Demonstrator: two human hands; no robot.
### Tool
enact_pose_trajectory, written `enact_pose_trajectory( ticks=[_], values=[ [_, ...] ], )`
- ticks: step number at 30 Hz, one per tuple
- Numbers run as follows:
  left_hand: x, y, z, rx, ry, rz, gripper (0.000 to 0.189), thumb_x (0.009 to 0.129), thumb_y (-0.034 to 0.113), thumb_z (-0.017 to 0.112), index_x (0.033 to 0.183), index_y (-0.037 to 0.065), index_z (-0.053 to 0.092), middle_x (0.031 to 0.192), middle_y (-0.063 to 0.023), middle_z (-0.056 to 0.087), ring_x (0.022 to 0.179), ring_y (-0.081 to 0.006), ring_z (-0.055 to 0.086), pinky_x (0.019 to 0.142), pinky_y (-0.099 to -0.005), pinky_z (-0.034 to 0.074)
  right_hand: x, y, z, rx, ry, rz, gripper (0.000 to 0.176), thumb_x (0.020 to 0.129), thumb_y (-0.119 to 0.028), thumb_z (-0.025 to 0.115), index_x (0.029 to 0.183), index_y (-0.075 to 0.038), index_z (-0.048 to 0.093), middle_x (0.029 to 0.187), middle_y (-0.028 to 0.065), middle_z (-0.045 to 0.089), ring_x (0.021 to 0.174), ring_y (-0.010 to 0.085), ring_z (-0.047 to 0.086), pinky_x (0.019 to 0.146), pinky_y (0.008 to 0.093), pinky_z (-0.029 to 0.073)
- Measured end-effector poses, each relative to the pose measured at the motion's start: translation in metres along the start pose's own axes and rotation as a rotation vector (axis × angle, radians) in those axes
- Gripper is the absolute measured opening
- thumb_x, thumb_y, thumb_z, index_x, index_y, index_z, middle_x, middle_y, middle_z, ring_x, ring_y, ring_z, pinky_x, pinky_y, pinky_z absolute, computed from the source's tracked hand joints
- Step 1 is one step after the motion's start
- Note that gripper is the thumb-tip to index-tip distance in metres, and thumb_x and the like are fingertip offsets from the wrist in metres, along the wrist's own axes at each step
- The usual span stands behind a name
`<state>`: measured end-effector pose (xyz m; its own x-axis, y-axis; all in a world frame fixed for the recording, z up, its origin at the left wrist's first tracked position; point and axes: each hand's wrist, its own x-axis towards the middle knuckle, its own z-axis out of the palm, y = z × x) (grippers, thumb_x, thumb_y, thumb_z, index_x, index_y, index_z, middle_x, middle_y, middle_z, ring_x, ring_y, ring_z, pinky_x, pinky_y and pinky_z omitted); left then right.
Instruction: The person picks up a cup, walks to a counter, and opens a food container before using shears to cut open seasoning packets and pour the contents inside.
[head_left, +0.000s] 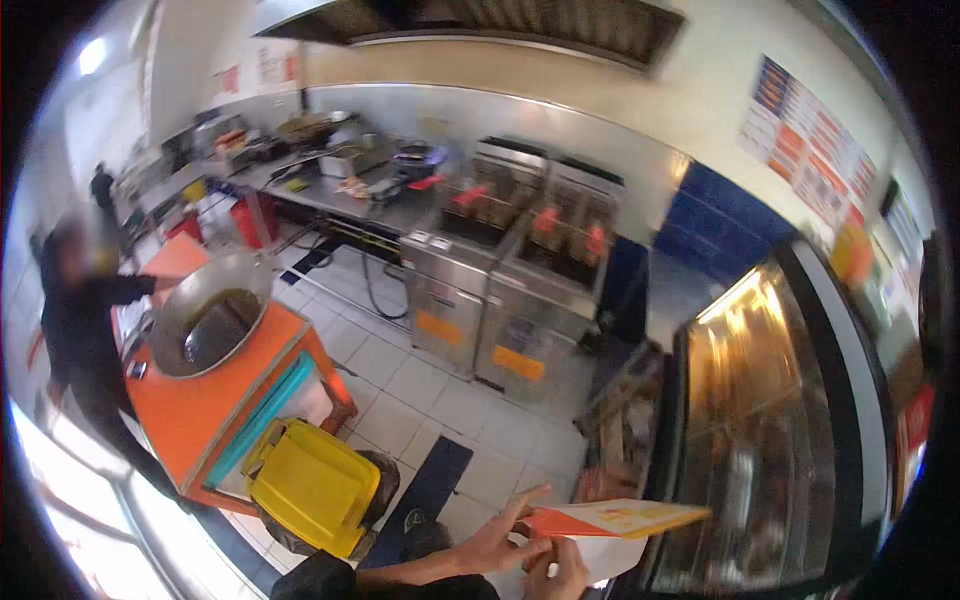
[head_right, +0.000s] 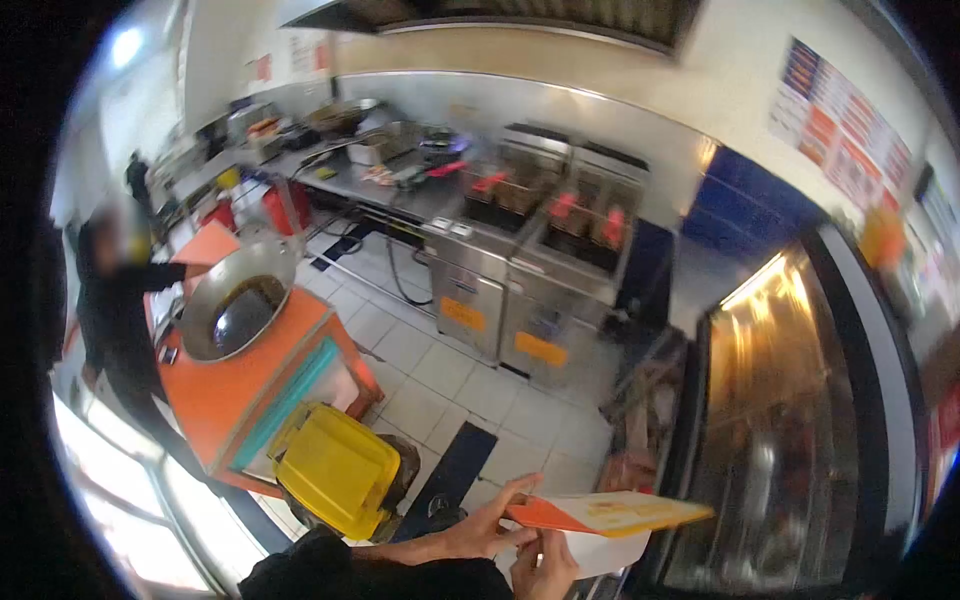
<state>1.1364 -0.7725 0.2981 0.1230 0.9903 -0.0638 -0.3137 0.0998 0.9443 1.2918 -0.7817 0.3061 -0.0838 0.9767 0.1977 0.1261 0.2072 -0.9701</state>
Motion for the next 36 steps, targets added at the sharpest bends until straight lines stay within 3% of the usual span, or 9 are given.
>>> enact_pose_trajectory(
  ticks=[1,7,9,14,25,27,29,31,36],
  values=[
    [0.011,0.011,-0.03,0.157,0.013,0.051,0.043,0.098,0.026,0.059,0.135,0.007,0.05,0.132,-0.0127,0.05,0.115,-0.02,0.056,0.08,-0.0311,0.056,0.029,-0.013,0.034,-0.453,-0.13,-0.238,0.017,0.089,-0.003,0.058,0.106,0.0,0.062,0.081,0.0152,0.062,0.067,0.0283,0.059,0.064,0.0337,0.049],
    [0.058,0.004,-0.216,0.128,0.262,0.114,0.049,0.095,0.026,0.064,0.136,0.003,0.051,0.143,-0.0085,0.043,0.121,-0.0168,0.052,0.09,-0.0275,0.053,0.156,0.037,0.198,-0.056,-0.573,0.161,0.023,0.097,-0.013,0.054,0.098,0.007,0.065,0.084,0.0124,0.07,0.076,0.0168,0.066,0.065,0.0288,0.051],
    [0.081,-0.017,-0.262,-0.041,0.407,0.072,0.05,0.095,0.028,0.065,0.136,0.004,0.048,0.122,-0.0082,0.059,0.11,-0.0164,0.057,0.091,-0.0307,0.048,0.193,0.068,0.244,0.041,-0.68,0.229,0.025,0.098,-0.015,0.053,0.1,0.006,0.065,0.08,0.0091,0.07,0.074,0.0137,0.064,0.064,0.0288,0.05],
    [0.153,-0.072,-0.378,-0.066,0.643,0.185,0.041,0.1,0.025,0.055,0.131,-0.002,0.052,0.121,-0.0083,0.06,0.103,-0.0157,0.059,0.09,-0.0302,0.049,0.267,0.116,0.36,-0.55,-0.569,-0.091,0.017,0.092,-0.017,0.055,0.084,-0.002,0.06,0.07,0.0223,0.06,0.068,0.0456,0.06,0.06,0.048,0.047],
    [0.259,-0.014,-0.638,-0.328,1.426,0.029,0.043,0.102,0.035,0.049,0.131,0.005,0.045,0.105,-0.0081,0.06,0.086,-0.0207,0.062,0.071,-0.0322,0.053,0.519,0.058,0.61,-0.168,-0.904,-0.376,0.023,0.098,-0.019,0.053,0.087,0.002,0.057,0.07,0.018,0.058,0.061,0.0344,0.061,0.058,0.0422,0.048],
    [0.281,-0.039,-0.724,0.271,1.568,0.285,0.042,0.102,0.035,0.048,0.131,0.005,0.045,0.104,-0.0091,0.059,0.085,-0.0194,0.061,0.069,-0.033,0.052,0.541,0.075,0.652,-0.163,-0.931,-0.49,0.02,0.096,-0.018,0.055,0.092,0.001,0.059,0.072,0.0178,0.06,0.062,0.0347,0.061,0.057,0.0425,0.049],
    [0.307,-0.049,-0.828,-0.056,1.643,0.424,0.04,0.101,0.034,0.049,0.13,0.006,0.045,0.104,-0.0095,0.058,0.084,-0.0191,0.061,0.069,-0.0332,0.052,0.56,0.086,0.694,-0.206,-1.044,-0.576,0.01,0.091,-0.011,0.059,0.093,-0.001,0.06,0.078,0.0164,0.063,0.065,0.0345,0.064,0.059,0.0405,0.053],
    [0.333,0.024,-0.896,0.37,1.8,0.44,0.039,0.101,0.032,0.05,0.128,0.005,0.044,0.107,-0.0111,0.057,0.085,-0.0201,0.061,0.069,-0.0341,0.053,0.58,0.094,0.736,-0.283,-1.084,-0.608,0.011,0.09,-0.01,0.059,0.097,-0.001,0.06,0.08,0.0155,0.064,0.065,0.0336,0.065,0.06,0.0406,0.053],
    [0.379,0.17,-1.101,-0.284,1.624,0.537,0.06,0.094,0.046,0.059,0.135,0.008,0.035,0.117,-0.0168,0.056,0.094,-0.0265,0.065,0.064,-0.0433,0.058,0.633,0.082,0.867,-0.224,-0.965,-0.577,0.011,0.089,-0.01,0.058,0.098,-0.002,0.06,0.081,0.018,0.063,0.068,0.0365,0.063,0.058,0.0396,0.051]
  ],
)
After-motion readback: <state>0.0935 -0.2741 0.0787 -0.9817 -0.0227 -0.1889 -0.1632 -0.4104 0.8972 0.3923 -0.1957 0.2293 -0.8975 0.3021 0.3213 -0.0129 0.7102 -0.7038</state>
